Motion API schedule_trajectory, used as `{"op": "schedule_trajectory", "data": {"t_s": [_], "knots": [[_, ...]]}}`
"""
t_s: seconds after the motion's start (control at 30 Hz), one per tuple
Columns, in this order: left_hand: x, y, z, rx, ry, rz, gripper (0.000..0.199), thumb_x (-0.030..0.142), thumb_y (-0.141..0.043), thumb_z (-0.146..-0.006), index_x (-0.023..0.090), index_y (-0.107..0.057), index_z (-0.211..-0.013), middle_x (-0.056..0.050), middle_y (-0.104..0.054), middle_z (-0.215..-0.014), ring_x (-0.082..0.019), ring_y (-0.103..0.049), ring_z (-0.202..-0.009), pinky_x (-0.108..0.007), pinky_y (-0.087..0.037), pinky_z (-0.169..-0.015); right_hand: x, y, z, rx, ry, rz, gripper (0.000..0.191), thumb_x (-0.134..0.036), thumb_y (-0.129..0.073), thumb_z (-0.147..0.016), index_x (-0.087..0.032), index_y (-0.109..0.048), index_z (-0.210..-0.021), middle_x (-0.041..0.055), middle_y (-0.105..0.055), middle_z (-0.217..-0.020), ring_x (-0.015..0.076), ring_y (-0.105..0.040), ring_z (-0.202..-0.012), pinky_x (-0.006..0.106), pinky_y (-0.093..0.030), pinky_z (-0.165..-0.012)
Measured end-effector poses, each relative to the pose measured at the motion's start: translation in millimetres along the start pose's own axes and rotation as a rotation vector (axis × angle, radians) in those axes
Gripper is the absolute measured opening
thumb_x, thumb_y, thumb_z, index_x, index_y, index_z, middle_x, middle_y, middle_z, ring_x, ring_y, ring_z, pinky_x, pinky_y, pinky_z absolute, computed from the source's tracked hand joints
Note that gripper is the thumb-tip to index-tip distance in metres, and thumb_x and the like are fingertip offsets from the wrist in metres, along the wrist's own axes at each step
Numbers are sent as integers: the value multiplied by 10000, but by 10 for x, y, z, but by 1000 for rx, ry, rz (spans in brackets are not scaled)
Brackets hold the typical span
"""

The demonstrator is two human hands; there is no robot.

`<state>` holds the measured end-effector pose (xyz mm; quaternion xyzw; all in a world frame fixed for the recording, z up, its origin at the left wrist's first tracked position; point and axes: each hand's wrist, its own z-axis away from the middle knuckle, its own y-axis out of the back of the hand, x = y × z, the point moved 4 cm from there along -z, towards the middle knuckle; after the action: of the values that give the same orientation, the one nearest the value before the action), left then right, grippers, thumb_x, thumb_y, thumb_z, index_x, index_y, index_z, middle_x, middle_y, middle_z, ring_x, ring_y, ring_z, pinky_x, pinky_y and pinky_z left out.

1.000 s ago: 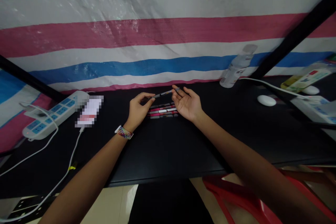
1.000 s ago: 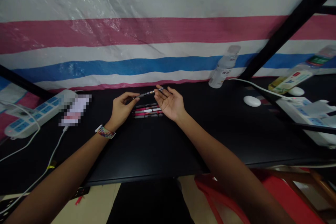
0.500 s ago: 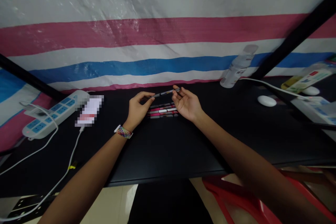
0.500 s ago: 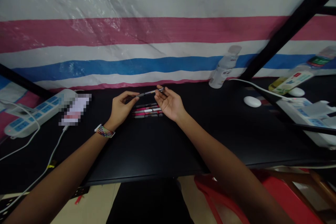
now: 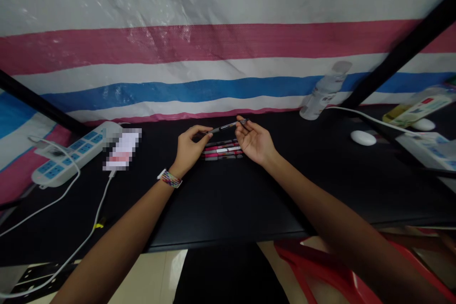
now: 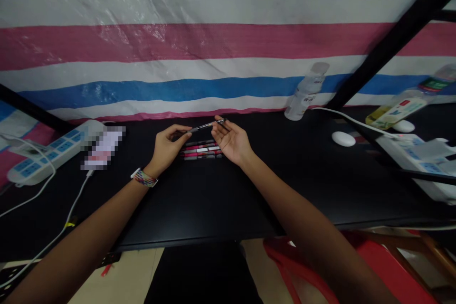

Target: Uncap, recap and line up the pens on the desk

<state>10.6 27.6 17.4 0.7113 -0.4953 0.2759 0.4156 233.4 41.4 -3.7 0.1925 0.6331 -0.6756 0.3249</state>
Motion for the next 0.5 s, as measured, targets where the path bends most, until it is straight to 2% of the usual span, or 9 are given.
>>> {"op": "schedule_trajectory", "data": {"t_s": [0.1,0.27,0.4,0.5], "knots": [[-3,1,-2,-5,-1,-1,117,267,-796,-926,247,-847,-1029,-51,-849,-1037,-229,-765,-921,-399,-611,-887,5,-9,7,-12,-25,-47,276,-280,-606,-1000,-152,-781,-1171,94,-830,-1029,183,-799,-951,281,-678,-921],[-16,5,-2,-8,2,8,114,271,-801,-925,245,-849,-1025,-55,-847,-1045,-231,-767,-938,-397,-603,-889,29,20,-22,9,-13,-30,210,-195,-658,-935,-187,-774,-1111,55,-820,-920,173,-791,-881,283,-686,-896],[-1,4,1,-10,-5,-1,113,279,-799,-928,246,-849,-1024,-59,-847,-1037,-237,-765,-940,-406,-599,-895,32,31,-34,27,15,45,170,-235,-682,-921,-205,-778,-1059,58,-804,-911,185,-783,-929,306,-669,-976],[5,8,-4,-9,-1,-8,120,301,-791,-934,246,-844,-1026,-63,-847,-1048,-242,-763,-940,-412,-601,-895,-8,13,-13,30,40,157,207,-313,-656,-931,-212,-779,-1064,92,-803,-966,238,-777,-1017,376,-661,-1002]]}}
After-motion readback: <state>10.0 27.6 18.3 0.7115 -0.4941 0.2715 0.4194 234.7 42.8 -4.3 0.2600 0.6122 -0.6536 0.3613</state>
